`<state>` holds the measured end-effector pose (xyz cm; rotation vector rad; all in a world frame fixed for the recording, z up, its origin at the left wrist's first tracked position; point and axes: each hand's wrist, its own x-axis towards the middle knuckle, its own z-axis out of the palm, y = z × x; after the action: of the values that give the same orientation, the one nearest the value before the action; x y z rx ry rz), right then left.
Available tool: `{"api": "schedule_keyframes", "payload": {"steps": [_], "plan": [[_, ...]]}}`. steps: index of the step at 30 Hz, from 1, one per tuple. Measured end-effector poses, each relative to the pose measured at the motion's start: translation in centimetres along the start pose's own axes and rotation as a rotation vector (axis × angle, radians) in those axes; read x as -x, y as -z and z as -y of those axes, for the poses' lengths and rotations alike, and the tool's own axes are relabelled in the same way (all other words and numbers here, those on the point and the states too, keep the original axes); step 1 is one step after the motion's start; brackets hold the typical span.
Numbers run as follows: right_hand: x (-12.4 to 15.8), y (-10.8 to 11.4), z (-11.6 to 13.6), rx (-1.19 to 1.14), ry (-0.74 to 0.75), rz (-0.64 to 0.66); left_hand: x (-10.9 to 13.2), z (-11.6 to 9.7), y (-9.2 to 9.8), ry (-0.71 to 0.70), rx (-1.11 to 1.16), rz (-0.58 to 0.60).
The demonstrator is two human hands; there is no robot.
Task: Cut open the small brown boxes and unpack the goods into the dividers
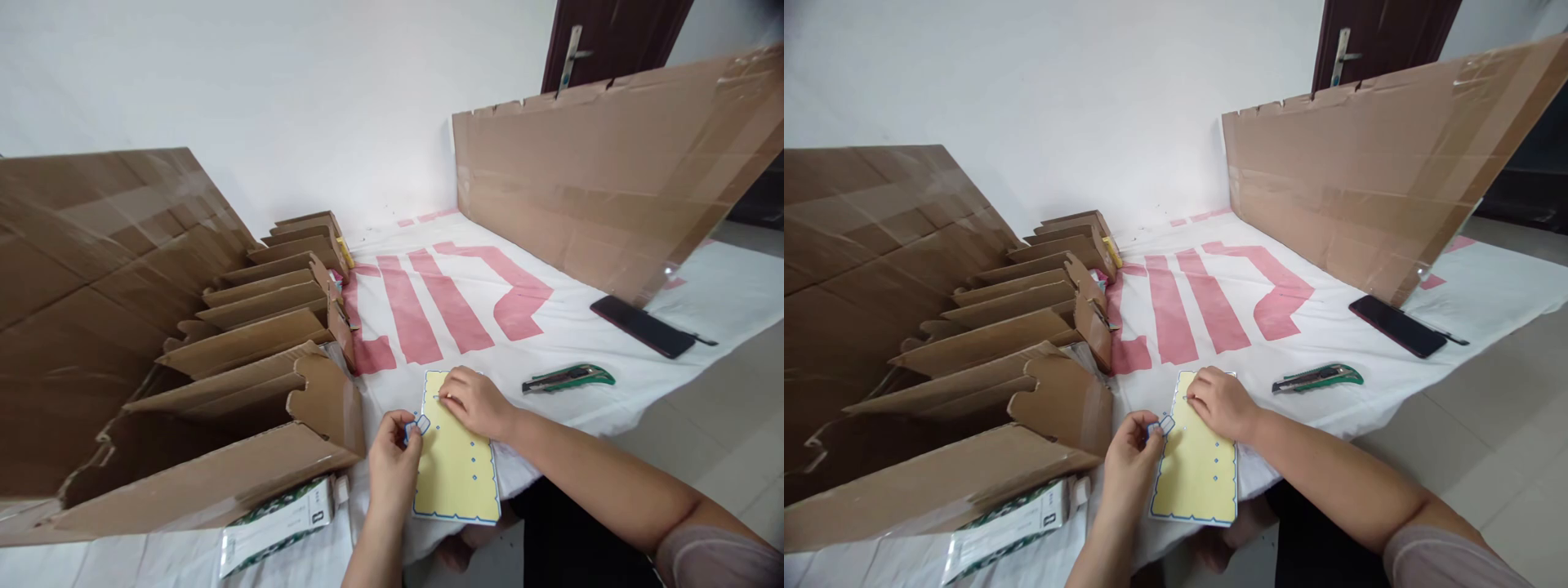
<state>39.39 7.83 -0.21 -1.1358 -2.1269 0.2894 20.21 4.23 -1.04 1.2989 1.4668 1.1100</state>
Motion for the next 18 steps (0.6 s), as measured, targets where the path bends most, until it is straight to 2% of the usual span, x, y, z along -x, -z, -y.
{"api": "schedule_keyframes", "payload": {"steps": [3, 8, 13, 18], "plan": [[0.06, -0.23, -0.17, 0.081, 0.096, 0.131, 0.05, -0.24, 0.01, -0.002, -0.005, -0.017], [0.08, -0.03, -0.09, 0.023, 0.106, 0.079, 0.04, -0.29, -0.04, 0.003, 0.009, 0.003], [0.1, -0.17, -0.17, 0.047, 0.119, 0.164, 0.03, -0.09, -0.06, 0.008, 0.049, 0.004], [0.09, 0.09, 0.29, -0.143, 0.036, -0.052, -0.08, -0.11, -0.1, 0.059, 0.157, 0.047]]}}
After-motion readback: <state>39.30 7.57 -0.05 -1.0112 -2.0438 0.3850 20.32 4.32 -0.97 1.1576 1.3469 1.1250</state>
